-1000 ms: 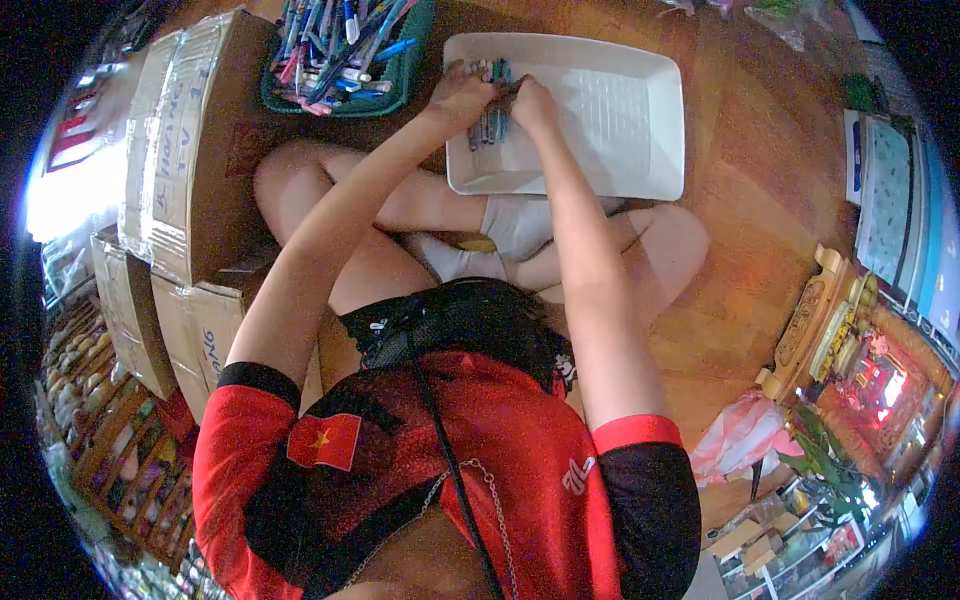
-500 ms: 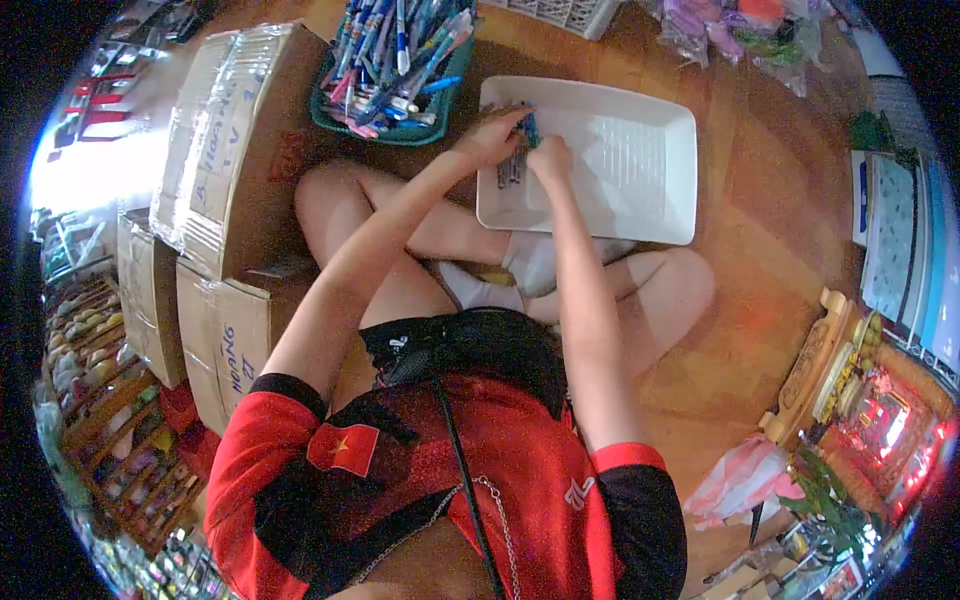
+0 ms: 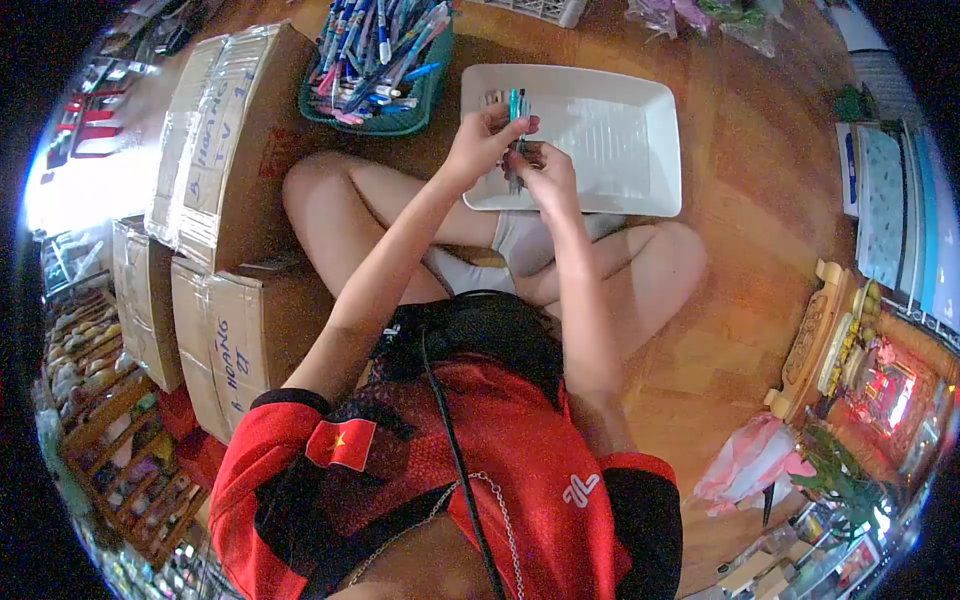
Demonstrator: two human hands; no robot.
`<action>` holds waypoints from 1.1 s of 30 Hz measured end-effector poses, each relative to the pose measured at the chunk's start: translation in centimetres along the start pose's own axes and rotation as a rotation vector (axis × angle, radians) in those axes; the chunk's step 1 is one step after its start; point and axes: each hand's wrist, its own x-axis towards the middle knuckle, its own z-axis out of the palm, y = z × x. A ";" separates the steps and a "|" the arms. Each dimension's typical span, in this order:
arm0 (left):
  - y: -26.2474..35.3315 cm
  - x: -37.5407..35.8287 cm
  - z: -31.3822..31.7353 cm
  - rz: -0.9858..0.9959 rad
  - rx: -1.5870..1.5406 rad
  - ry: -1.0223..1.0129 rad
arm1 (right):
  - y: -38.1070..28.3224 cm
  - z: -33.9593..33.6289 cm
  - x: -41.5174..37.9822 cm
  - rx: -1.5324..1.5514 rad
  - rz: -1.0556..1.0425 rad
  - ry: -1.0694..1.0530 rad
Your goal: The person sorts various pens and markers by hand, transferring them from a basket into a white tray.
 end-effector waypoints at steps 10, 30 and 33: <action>-2.0 0.2 0.4 0.137 0.427 0.236 | 0.0 1.5 -0.8 -0.617 -0.231 0.341; 1.4 -2.1 -0.3 0.081 0.377 0.113 | -1.1 0.6 -1.7 -0.445 -0.213 0.246; 1.4 -2.3 0.3 0.096 0.433 0.175 | -1.1 1.0 -1.9 -0.507 -0.183 0.282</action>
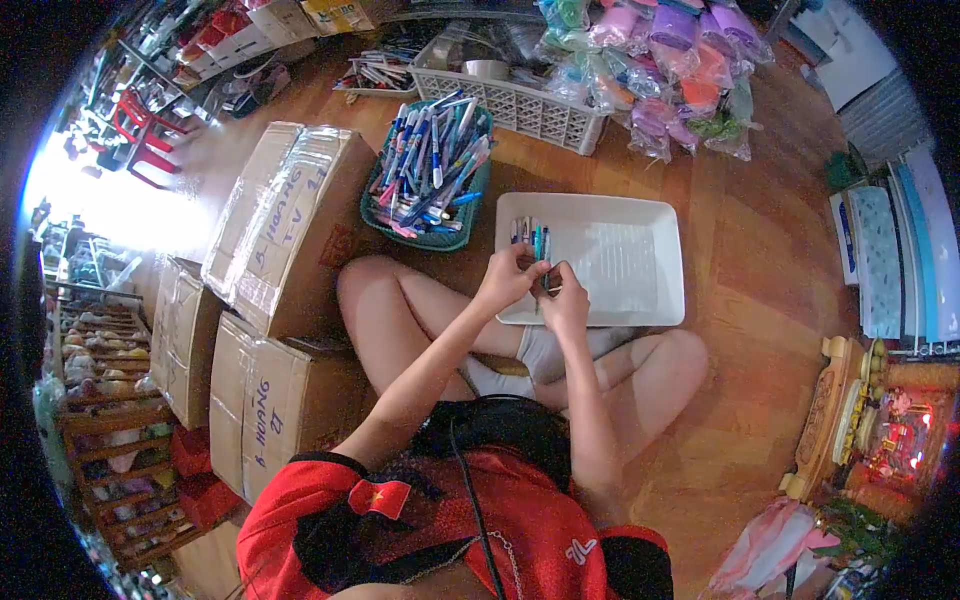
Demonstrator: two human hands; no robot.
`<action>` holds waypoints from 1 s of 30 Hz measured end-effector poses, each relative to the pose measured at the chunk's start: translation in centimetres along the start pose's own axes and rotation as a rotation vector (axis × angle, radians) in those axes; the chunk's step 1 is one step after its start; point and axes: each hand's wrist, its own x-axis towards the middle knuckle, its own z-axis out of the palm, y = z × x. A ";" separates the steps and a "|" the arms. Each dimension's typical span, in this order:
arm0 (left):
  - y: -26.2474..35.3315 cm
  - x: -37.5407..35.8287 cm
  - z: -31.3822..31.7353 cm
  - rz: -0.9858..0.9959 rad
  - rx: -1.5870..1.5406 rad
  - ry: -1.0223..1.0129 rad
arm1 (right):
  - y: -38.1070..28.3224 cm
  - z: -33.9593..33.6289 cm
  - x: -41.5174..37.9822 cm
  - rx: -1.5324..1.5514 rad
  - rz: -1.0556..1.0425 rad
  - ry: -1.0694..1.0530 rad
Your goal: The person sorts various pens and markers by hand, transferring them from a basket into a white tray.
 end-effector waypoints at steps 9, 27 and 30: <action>-2.0 0.4 0.9 0.013 0.080 0.033 | 0.3 0.5 -0.3 -0.007 -0.064 0.061; -2.1 1.2 -0.5 -0.251 -0.633 -0.266 | -0.8 -0.7 -1.2 0.154 -0.064 0.079; -3.0 1.4 0.0 -0.280 -0.607 -0.228 | -0.1 -0.3 -0.9 0.207 -0.035 0.057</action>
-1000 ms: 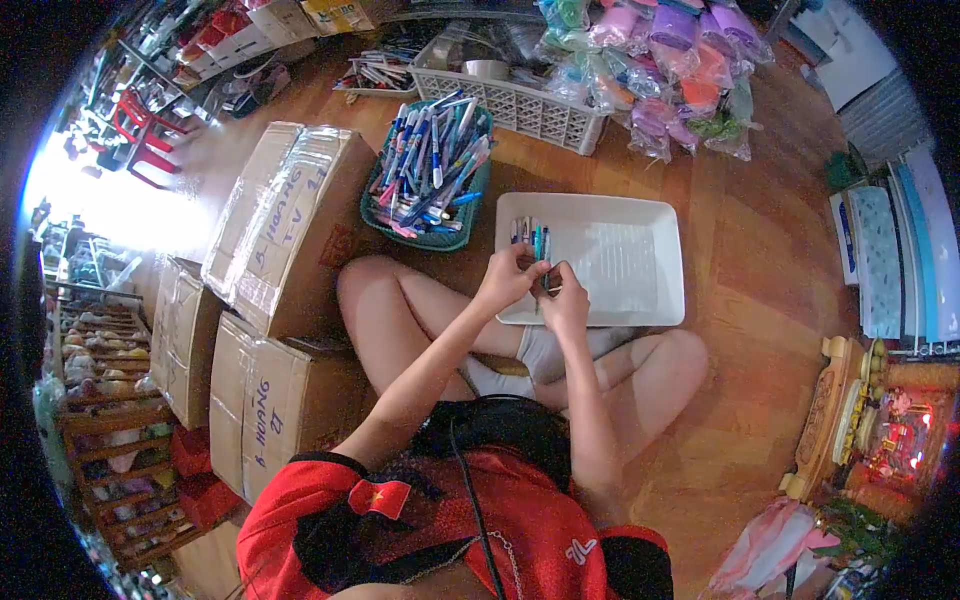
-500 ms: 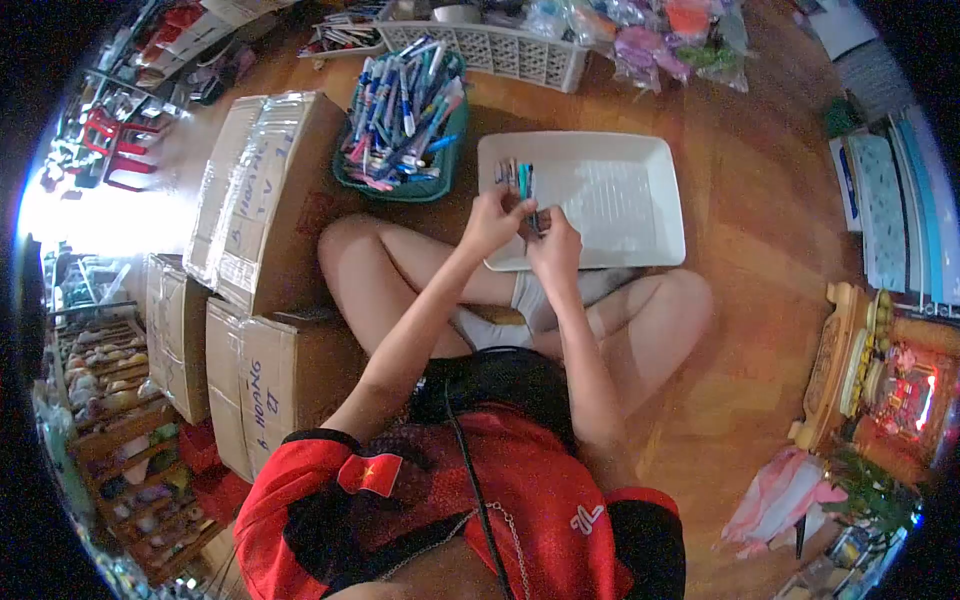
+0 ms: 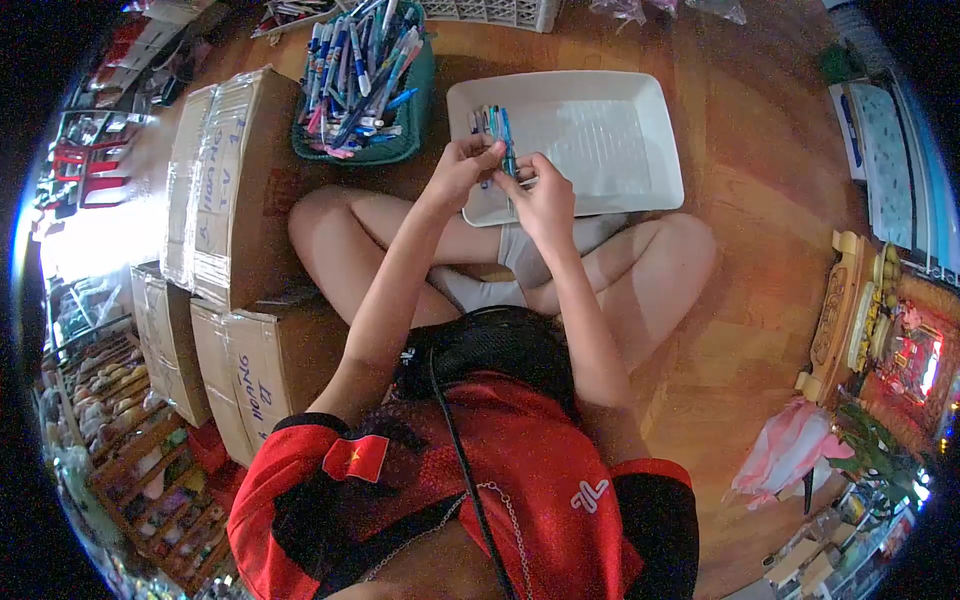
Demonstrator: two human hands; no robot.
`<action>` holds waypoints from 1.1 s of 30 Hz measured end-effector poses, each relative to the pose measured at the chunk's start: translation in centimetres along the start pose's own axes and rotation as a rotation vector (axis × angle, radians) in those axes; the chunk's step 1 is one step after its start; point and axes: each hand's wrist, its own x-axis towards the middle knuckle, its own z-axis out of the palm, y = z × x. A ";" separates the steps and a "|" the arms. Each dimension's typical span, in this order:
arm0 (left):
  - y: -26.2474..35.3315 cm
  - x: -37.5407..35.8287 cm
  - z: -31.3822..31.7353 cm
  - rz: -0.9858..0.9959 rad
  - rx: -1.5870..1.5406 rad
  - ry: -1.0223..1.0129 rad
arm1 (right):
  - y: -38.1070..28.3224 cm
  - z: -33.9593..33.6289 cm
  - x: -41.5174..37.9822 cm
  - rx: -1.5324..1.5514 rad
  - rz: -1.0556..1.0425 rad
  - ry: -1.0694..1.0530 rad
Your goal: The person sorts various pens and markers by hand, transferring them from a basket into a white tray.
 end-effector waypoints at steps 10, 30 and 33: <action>-5.5 5.6 -1.6 0.273 0.985 0.255 | 9.4 3.1 8.2 -0.357 0.015 0.002; 6.3 -1.9 -0.1 0.842 1.038 0.187 | 9.9 3.7 9.7 -0.119 0.053 -0.155; 12.2 -3.7 -2.7 0.919 1.095 0.453 | 15.2 3.6 10.9 -0.055 0.040 -0.149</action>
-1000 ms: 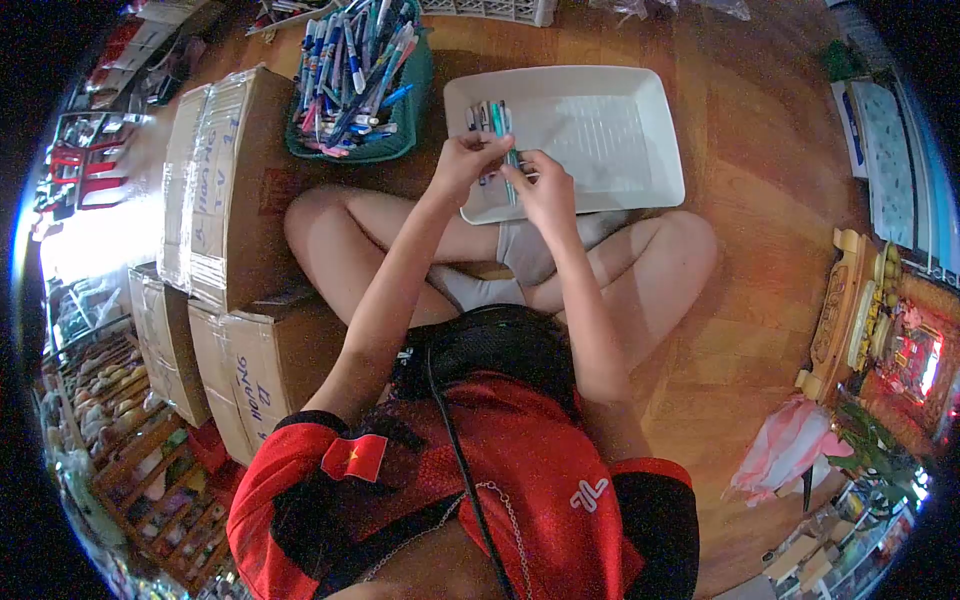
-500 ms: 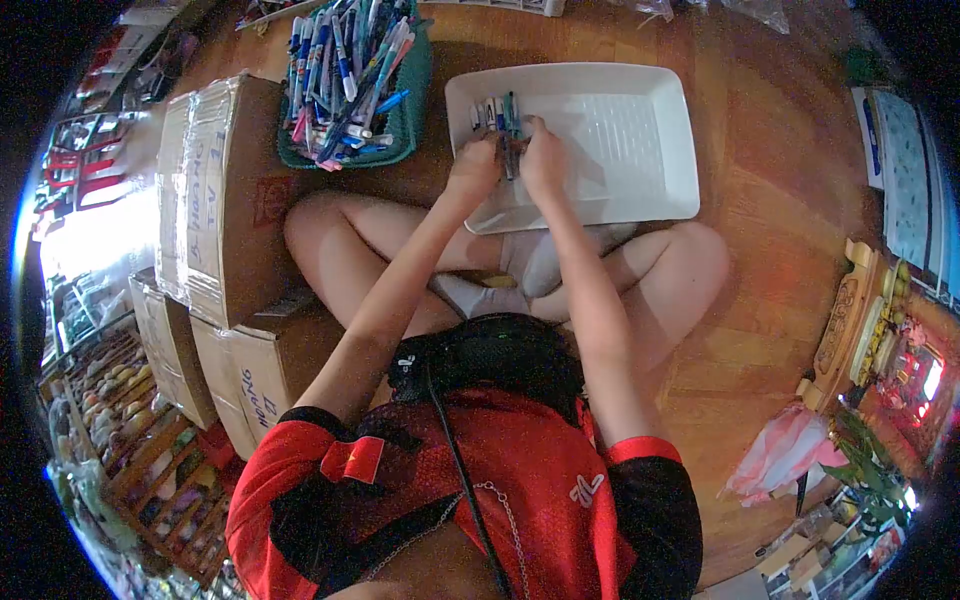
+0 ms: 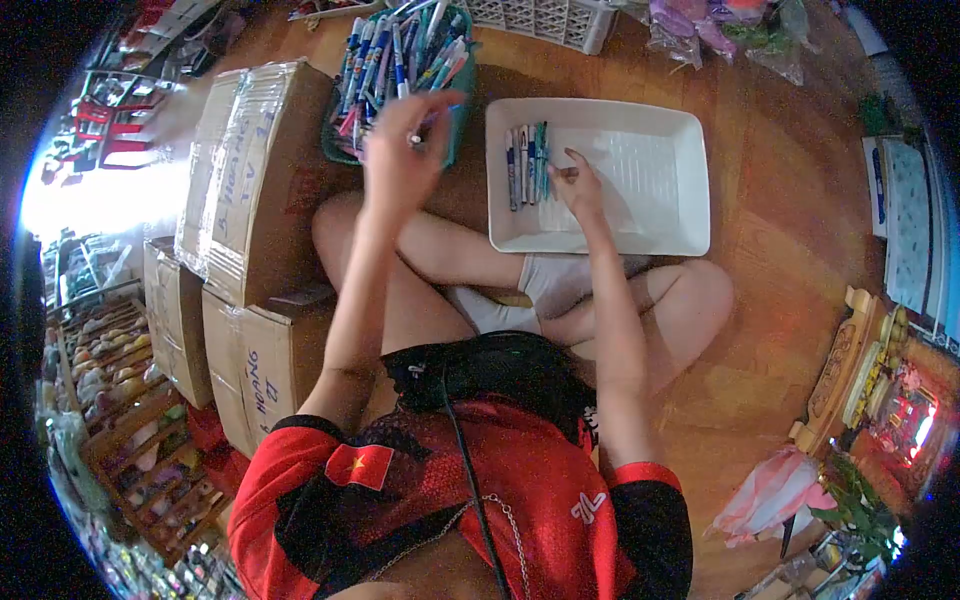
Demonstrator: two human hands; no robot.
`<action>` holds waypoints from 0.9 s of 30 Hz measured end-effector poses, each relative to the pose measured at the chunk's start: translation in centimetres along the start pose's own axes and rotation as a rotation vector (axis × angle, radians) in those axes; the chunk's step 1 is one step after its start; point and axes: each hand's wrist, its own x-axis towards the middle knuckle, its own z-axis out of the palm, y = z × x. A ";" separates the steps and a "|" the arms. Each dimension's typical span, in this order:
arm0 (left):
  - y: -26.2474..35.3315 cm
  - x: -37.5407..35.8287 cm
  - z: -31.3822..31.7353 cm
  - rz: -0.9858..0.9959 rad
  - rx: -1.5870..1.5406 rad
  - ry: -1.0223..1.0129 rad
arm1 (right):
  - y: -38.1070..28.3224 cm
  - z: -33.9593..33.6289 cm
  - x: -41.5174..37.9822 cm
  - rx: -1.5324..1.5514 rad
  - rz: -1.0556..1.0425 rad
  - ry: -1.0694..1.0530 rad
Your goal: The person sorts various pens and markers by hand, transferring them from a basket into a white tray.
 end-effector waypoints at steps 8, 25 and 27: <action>-5.5 0.8 -4.4 -0.420 0.496 -0.401 | -2.1 -2.9 -3.7 0.074 -0.010 0.046; -9.7 -1.1 -5.1 -0.309 0.374 -0.401 | -7.6 -4.8 -8.2 0.259 -0.066 0.026; -9.0 -1.7 -5.7 -0.436 0.171 -0.434 | -8.2 -4.6 -8.4 0.284 -0.088 0.017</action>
